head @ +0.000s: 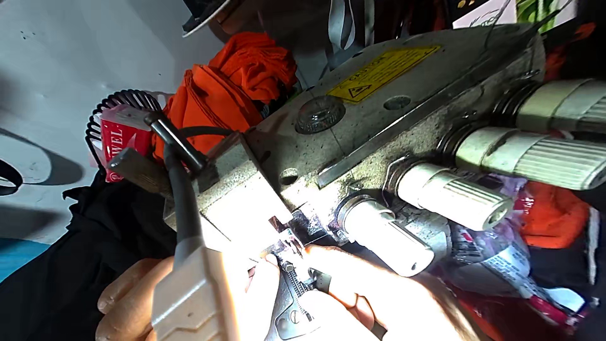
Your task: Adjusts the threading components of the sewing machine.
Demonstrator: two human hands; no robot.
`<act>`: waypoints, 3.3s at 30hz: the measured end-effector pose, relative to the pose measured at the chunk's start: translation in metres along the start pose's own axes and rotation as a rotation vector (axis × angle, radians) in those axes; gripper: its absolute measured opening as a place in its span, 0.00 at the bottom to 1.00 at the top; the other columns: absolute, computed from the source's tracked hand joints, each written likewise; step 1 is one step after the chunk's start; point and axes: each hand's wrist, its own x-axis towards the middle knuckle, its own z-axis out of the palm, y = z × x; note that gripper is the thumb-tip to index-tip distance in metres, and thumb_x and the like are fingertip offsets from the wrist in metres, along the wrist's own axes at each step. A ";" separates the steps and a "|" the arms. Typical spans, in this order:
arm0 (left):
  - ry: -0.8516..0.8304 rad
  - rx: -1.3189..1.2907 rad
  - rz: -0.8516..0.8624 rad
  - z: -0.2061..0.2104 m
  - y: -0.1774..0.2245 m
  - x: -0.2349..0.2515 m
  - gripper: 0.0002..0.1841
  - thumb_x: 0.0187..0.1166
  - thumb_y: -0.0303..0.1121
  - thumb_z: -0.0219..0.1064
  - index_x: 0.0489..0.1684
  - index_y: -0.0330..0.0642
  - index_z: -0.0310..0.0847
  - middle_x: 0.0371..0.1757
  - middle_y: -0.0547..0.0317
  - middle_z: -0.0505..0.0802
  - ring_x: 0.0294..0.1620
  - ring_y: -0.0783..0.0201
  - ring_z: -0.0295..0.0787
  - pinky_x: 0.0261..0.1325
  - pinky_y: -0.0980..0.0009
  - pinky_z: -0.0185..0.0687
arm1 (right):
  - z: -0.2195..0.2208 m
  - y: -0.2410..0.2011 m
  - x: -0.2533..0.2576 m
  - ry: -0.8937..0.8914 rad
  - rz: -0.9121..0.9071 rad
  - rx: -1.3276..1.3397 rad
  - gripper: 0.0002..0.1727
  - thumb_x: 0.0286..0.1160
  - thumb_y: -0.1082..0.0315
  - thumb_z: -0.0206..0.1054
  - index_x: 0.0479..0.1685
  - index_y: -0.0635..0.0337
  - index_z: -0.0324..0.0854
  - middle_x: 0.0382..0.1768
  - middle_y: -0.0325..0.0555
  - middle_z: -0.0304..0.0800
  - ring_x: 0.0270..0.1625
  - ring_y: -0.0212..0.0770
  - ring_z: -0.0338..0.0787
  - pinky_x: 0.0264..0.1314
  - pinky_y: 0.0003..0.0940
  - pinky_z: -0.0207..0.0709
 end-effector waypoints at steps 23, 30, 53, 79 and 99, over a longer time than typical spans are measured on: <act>-0.021 0.068 -0.001 0.001 0.000 0.007 0.14 0.72 0.35 0.77 0.48 0.50 0.77 0.43 0.72 0.82 0.48 0.80 0.80 0.56 0.84 0.76 | 0.000 0.001 0.000 -0.011 -0.005 0.030 0.16 0.81 0.61 0.64 0.51 0.63 0.91 0.22 0.41 0.83 0.23 0.35 0.76 0.25 0.32 0.68; -0.008 -0.212 -0.071 0.007 -0.002 0.005 0.11 0.77 0.28 0.71 0.50 0.52 0.75 0.45 0.73 0.83 0.48 0.81 0.82 0.53 0.85 0.80 | 0.002 0.001 0.000 -0.002 -0.017 0.036 0.16 0.81 0.60 0.63 0.50 0.64 0.91 0.22 0.42 0.83 0.23 0.35 0.77 0.26 0.32 0.69; -0.147 0.058 0.012 -0.001 0.008 0.005 0.14 0.74 0.30 0.72 0.56 0.54 0.83 0.62 0.72 0.82 0.64 0.79 0.79 0.68 0.83 0.75 | 0.005 0.002 -0.003 0.078 -0.086 -0.016 0.16 0.81 0.62 0.63 0.51 0.63 0.92 0.24 0.43 0.86 0.24 0.35 0.78 0.26 0.28 0.69; -0.165 0.108 0.064 0.000 0.007 0.007 0.04 0.73 0.30 0.71 0.39 0.50 0.89 0.52 0.65 0.83 0.56 0.73 0.79 0.62 0.79 0.74 | 0.007 0.005 -0.001 0.086 -0.109 -0.027 0.16 0.81 0.60 0.62 0.49 0.61 0.92 0.20 0.38 0.80 0.22 0.32 0.74 0.23 0.27 0.65; -0.150 0.077 -0.001 -0.003 0.012 0.007 0.12 0.74 0.32 0.73 0.54 0.51 0.83 0.58 0.69 0.84 0.59 0.77 0.82 0.63 0.82 0.78 | 0.008 0.007 -0.001 0.082 -0.096 -0.015 0.17 0.80 0.60 0.63 0.52 0.60 0.92 0.20 0.37 0.79 0.21 0.32 0.72 0.24 0.27 0.64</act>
